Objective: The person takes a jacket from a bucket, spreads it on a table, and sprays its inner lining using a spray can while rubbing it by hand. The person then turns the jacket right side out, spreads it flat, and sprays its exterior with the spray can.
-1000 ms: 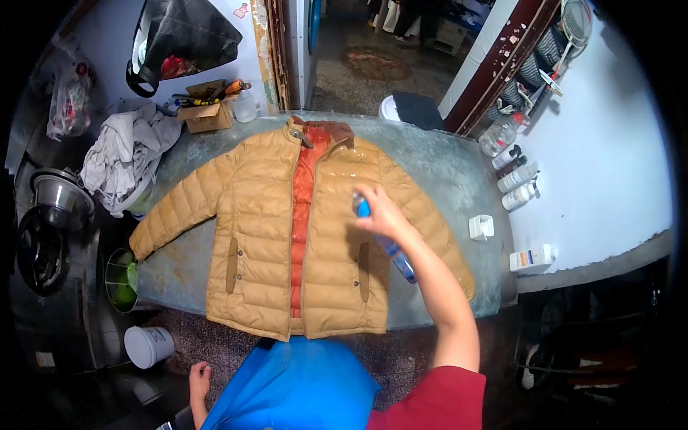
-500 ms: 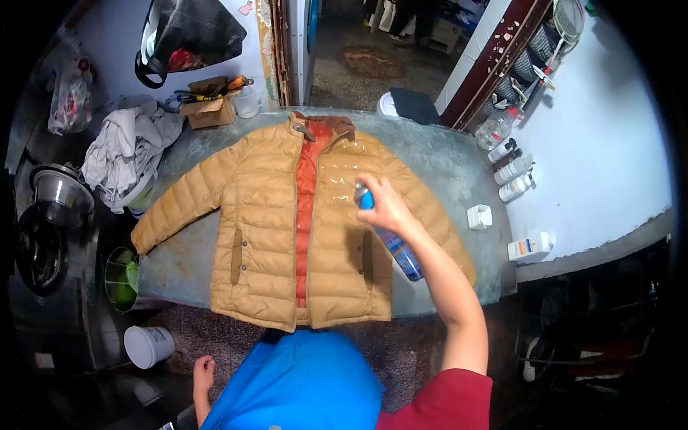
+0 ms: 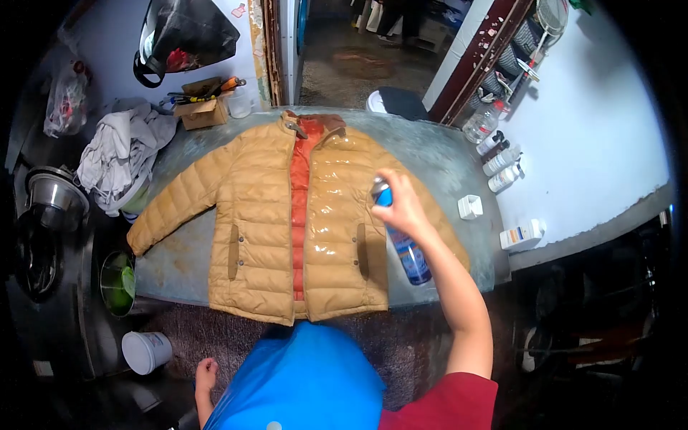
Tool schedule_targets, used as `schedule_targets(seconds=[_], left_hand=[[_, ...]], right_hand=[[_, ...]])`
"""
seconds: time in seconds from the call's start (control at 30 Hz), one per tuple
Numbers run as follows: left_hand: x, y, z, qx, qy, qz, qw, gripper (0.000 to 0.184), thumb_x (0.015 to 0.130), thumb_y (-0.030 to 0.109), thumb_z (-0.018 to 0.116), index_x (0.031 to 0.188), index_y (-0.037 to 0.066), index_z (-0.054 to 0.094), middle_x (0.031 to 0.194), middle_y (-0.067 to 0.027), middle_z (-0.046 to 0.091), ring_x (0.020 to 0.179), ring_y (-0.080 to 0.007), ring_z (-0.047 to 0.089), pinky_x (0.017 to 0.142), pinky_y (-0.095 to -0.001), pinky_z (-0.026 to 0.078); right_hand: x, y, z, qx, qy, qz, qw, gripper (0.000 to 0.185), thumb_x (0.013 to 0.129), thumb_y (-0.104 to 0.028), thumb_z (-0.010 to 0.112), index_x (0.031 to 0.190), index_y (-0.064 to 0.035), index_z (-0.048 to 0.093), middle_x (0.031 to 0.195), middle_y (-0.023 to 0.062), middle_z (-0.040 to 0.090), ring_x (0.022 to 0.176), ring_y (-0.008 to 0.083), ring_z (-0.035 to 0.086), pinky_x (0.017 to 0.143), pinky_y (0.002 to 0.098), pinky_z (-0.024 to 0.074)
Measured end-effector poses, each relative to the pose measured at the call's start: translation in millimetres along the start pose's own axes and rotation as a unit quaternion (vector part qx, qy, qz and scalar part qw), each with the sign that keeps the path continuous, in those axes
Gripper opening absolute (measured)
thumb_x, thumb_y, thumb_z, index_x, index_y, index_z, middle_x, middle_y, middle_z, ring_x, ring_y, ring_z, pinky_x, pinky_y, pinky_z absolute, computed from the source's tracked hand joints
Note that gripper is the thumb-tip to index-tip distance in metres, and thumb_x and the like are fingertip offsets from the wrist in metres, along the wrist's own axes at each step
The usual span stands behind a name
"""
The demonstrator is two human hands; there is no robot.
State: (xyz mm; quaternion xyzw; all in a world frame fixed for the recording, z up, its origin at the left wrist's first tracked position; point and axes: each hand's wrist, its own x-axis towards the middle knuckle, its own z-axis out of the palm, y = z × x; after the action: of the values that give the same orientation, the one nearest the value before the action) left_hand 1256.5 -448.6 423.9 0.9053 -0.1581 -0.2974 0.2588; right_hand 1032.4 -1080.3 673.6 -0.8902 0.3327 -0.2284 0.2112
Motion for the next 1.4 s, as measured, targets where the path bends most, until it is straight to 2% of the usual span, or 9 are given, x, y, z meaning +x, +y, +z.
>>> schedule_targets(seconds=[0.13,0.33,0.4,0.53,0.6,0.93,1.13,1.23,1.4], left_hand=[[11,8,-5,-0.011,0.021,0.042,0.999,0.023,0.083,0.013,0.064,0.103,0.001,0.064,0.099,-0.0172,0.061,0.088,-0.027,0.063,0.077,-0.0347,0.05],[11,11,-3,0.002,0.002,0.027,1.0,0.023,0.083,0.013,0.064,0.102,0.001,0.064,0.099,-0.0174,0.061,0.089,-0.0271,0.062,0.078,-0.0352,0.05],[14,7,-3,0.014,-0.006,0.028,0.999,0.022,0.083,0.013,0.064,0.102,0.001,0.064,0.099,-0.0175,0.061,0.089,-0.0276,0.062,0.079,-0.0355,0.05],[26,8,-7,0.003,-0.022,0.048,0.999,0.022,0.083,0.013,0.064,0.102,0.001,0.064,0.098,-0.0174,0.06,0.089,-0.029,0.062,0.078,-0.0355,0.05],[33,7,-7,-0.009,-0.023,0.047,0.999,0.022,0.083,0.013,0.064,0.102,0.001,0.064,0.098,-0.0173,0.06,0.089,-0.0294,0.061,0.078,-0.0355,0.05],[41,5,-1,0.004,-0.044,0.077,0.996,0.025,0.085,0.014,0.063,0.105,0.0,0.063,0.1,-0.0182,0.061,0.088,-0.0285,0.061,0.08,-0.0359,0.049],[50,3,-5,0.023,-0.089,0.08,0.993,0.026,0.084,0.015,0.064,0.105,0.0,0.064,0.1,-0.0179,0.062,0.087,-0.0288,0.062,0.079,-0.0364,0.05],[61,8,-8,0.022,-0.093,0.086,0.992,0.025,0.084,0.014,0.064,0.105,0.0,0.064,0.1,-0.0177,0.062,0.086,-0.0281,0.062,0.079,-0.0358,0.05],[71,9,-5,-0.012,-0.097,0.085,0.992,0.025,0.085,0.014,0.064,0.106,0.0,0.064,0.102,-0.0173,0.061,0.087,-0.0258,0.063,0.079,-0.0341,0.051]], right_hand=[[-1,19,-20,-0.049,0.08,0.072,0.993,0.069,0.062,-0.018,0.071,0.127,-0.0186,0.046,0.104,0.0198,0.052,0.094,0.0421,0.056,0.081,0.0451,0.0488],[-51,18,-18,-0.06,-0.081,0.079,0.992,0.07,0.06,-0.019,0.071,0.126,-0.0189,0.048,0.103,0.021,0.051,0.096,0.042,0.055,0.085,0.0463,0.0475],[-50,34,-16,-0.065,-0.004,0.03,0.997,0.069,0.061,-0.018,0.07,0.126,-0.0178,0.047,0.102,0.0206,0.051,0.095,0.0414,0.055,0.084,0.0453,0.0478],[-42,30,-30,-0.041,0.098,0.106,0.989,0.065,0.062,-0.017,0.07,0.123,-0.0159,0.049,0.103,0.0196,0.052,0.096,0.0406,0.055,0.084,0.0426,0.0479],[-51,30,-23,-0.032,0.057,0.017,0.998,0.065,0.062,-0.017,0.07,0.123,-0.0158,0.049,0.104,0.0194,0.052,0.097,0.0405,0.055,0.084,0.0429,0.0477],[-144,-8,-6,0.017,-0.109,0.104,0.988,0.068,0.062,-0.018,0.071,0.126,-0.017,0.047,0.104,0.0186,0.05,0.099,0.0399,0.055,0.086,0.0431,0.0468],[-145,3,-23,0.023,0.089,0.148,0.985,0.067,0.062,-0.017,0.07,0.125,-0.009,0.048,0.105,0.0191,0.054,0.101,0.0361,0.055,0.088,0.0399,0.0452],[-159,-10,-33,-0.009,0.054,0.188,0.981,0.068,0.063,-0.016,0.072,0.125,-0.0051,0.047,0.114,0.0184,0.054,0.107,0.0331,0.055,0.092,0.0372,0.0437],[-220,-32,-34,-0.031,-0.055,0.159,0.985,0.066,0.062,-0.019,0.071,0.124,-0.0141,0.049,0.102,0.0167,0.051,0.098,0.0383,0.056,0.085,0.0423,0.0474]])
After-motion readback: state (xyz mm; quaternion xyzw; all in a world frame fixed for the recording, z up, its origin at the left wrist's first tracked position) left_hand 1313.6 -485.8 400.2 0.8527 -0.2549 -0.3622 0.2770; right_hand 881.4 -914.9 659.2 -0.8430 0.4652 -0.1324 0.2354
